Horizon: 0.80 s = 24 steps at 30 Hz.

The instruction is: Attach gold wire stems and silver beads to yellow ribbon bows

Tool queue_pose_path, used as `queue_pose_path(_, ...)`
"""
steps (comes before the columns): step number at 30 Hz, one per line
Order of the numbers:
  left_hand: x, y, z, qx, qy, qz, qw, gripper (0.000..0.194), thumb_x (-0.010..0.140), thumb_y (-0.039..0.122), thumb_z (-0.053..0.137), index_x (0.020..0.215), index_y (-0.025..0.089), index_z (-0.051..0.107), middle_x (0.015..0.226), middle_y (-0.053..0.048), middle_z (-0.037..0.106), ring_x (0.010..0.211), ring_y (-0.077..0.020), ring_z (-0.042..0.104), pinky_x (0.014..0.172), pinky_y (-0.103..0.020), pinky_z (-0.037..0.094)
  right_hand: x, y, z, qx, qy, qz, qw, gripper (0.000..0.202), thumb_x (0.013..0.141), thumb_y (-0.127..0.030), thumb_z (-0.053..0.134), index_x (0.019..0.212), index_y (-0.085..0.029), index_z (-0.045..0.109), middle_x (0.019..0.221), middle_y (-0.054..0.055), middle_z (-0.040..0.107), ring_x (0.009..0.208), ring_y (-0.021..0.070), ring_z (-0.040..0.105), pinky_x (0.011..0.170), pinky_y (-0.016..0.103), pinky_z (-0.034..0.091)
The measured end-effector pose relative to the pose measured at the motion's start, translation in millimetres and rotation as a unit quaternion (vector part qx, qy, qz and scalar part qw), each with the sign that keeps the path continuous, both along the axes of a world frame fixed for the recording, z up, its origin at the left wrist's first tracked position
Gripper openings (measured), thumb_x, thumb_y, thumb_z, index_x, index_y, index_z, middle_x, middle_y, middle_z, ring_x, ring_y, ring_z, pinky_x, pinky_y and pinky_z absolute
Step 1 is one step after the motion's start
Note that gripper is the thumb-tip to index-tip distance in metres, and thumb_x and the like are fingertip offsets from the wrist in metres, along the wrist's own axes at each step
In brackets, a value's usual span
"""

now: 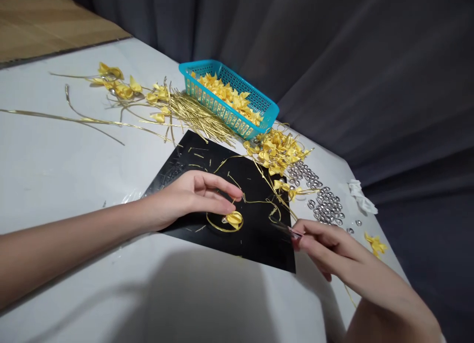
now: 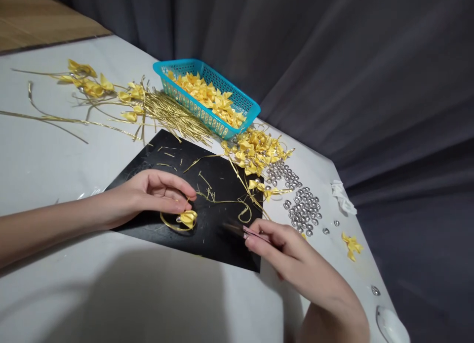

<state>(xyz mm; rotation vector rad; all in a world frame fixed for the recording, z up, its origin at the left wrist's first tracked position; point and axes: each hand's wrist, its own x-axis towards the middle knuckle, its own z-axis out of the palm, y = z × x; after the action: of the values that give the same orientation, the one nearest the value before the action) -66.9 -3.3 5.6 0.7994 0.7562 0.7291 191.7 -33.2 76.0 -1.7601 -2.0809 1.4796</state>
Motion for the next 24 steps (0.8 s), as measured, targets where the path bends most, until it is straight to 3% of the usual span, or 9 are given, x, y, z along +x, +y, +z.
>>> queue_pose_path(6,-1.1,-0.6,-1.3,0.017,0.022,-0.041,0.999,0.028,0.062,0.015,0.081,0.089,0.019,0.074,0.071,-0.001,0.075,0.066,-0.0097,0.068,0.064,-0.014,0.050,-20.1,-2.2,-8.9,-0.034,0.036,0.024,0.998,0.040,0.089,-0.053,0.043,0.069,-0.018,0.044,0.060,-0.004,0.032,0.052,0.0074,0.028,0.045,0.021,0.023)
queue_pose_path(15,-0.7,-1.8,-1.7,0.033,0.033,-0.084,0.995,0.027,0.066,0.011,0.077,0.091,0.018,0.073,0.069,0.001,0.073,0.060,-0.0066,0.066,0.057,-0.010,0.049,-34.8,0.7,-18.9,-0.089,0.083,0.003,0.993,0.046,0.086,-0.059,0.044,0.066,-0.018,0.039,0.053,-0.006,0.032,0.046,0.0050,0.025,0.039,0.018,0.018)
queue_pose_path(24,-0.7,-0.5,-0.9,0.043,0.044,-0.103,0.993,0.032,0.066,0.012,0.076,0.096,0.020,0.072,0.069,0.001,0.073,0.061,-0.0087,0.066,0.061,-0.015,0.051,-41.6,-0.6,-31.6,-0.214,0.205,-0.059,0.953,0.045,0.084,-0.058,0.051,0.066,-0.018,0.039,0.043,-0.012,0.025,0.037,0.0022,0.018,0.035,0.017,0.014)
